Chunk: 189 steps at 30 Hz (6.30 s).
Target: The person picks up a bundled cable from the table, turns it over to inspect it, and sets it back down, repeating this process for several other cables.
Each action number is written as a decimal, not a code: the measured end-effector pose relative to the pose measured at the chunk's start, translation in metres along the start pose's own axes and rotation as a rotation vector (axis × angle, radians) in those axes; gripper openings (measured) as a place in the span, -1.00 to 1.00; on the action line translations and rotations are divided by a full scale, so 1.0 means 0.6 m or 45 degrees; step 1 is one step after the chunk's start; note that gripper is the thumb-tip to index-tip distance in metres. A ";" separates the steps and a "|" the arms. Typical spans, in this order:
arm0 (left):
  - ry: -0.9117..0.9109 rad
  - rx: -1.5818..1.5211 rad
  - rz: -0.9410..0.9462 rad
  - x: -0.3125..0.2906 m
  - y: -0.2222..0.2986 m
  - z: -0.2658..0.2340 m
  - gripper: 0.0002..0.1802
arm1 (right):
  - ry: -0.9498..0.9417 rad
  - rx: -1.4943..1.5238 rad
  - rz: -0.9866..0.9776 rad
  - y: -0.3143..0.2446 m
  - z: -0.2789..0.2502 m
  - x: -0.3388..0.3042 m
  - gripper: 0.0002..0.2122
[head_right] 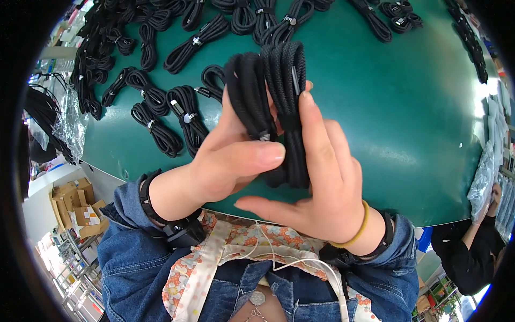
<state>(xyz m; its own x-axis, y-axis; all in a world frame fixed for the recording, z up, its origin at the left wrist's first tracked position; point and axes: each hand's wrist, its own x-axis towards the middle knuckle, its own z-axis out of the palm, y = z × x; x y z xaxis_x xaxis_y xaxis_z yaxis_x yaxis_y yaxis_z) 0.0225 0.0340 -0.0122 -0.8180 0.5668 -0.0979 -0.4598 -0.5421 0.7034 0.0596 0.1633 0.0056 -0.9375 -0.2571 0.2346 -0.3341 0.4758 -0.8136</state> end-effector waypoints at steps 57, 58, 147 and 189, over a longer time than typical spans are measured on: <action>-0.405 1.333 1.205 0.017 0.079 -0.033 -0.42 | 0.377 0.906 -0.147 0.036 -0.036 -0.007 -0.50; -0.406 1.331 1.204 0.016 0.079 -0.034 -0.42 | 0.378 0.905 -0.145 0.035 -0.036 -0.007 -0.50; -0.555 1.893 0.113 0.002 0.124 -0.054 -0.77 | 0.390 1.247 0.615 0.068 -0.083 0.023 -0.70; -0.545 0.338 0.555 0.022 0.056 -0.045 -0.29 | 0.293 1.119 0.025 0.045 -0.053 -0.015 -0.43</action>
<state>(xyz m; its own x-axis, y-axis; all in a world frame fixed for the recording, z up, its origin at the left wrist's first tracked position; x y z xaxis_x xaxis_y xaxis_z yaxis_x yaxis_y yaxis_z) -0.0131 0.0066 -0.0088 -0.6755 0.5560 0.4843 0.0275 -0.6374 0.7701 0.0558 0.2052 -0.0015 -0.9700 -0.0365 0.2404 -0.2118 -0.3590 -0.9090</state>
